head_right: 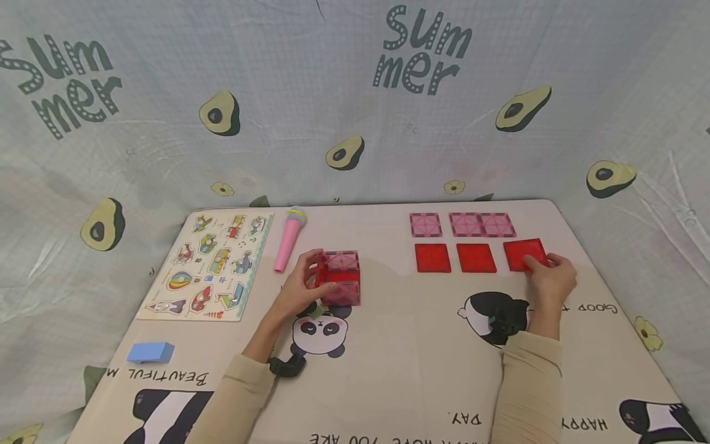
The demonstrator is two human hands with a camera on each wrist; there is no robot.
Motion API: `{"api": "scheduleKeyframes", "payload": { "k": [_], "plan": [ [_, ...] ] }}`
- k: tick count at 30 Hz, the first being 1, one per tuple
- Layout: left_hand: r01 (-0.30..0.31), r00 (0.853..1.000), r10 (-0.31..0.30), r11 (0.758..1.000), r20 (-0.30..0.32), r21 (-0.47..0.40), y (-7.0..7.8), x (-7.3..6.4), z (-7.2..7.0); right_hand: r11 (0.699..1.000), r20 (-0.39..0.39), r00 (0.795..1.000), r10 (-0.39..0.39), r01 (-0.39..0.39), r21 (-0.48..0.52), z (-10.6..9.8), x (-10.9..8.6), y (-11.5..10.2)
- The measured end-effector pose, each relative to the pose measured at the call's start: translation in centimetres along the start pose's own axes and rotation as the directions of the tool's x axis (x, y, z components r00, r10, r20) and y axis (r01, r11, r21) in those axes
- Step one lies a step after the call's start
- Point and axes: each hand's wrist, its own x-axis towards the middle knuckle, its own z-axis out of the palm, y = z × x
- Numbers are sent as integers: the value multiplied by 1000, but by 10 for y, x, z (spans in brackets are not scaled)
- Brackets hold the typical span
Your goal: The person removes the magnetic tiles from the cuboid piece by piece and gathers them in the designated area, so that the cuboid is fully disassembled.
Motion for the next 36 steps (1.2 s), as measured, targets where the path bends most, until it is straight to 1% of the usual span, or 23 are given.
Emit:
{"api": "scheduleKeyframes", "payload": {
  "k": [2,5,13,17,22,33,35,36],
  "plan": [
    [2,1000,-2,1000,-1,-1,0,0,0,998,22,999,-26,28,-54,2,-1,2],
    [3,1000,-3,1000,-3,0,0,0,0,994,45,997,-60,64,-91,4,-2,6],
    [7,1000,-7,1000,-2,-2,0,0,0,978,68,989,-128,137,-157,4,-4,9],
    [6,1000,-6,1000,-2,-7,-2,0,1,964,84,984,-155,170,-207,3,-3,9],
    [8,1000,-8,1000,-3,-16,-3,1,1,952,94,981,-169,187,-242,4,-4,8],
    [6,1000,-6,1000,-2,-22,-1,0,1,953,93,982,-162,180,-245,4,-4,9],
    [4,1000,-4,1000,-2,-24,-2,0,1,952,94,983,-160,179,-249,4,-4,9],
    [7,1000,-7,1000,-2,-24,-5,2,1,951,93,983,-159,178,-252,4,-3,9]
  ]
}}
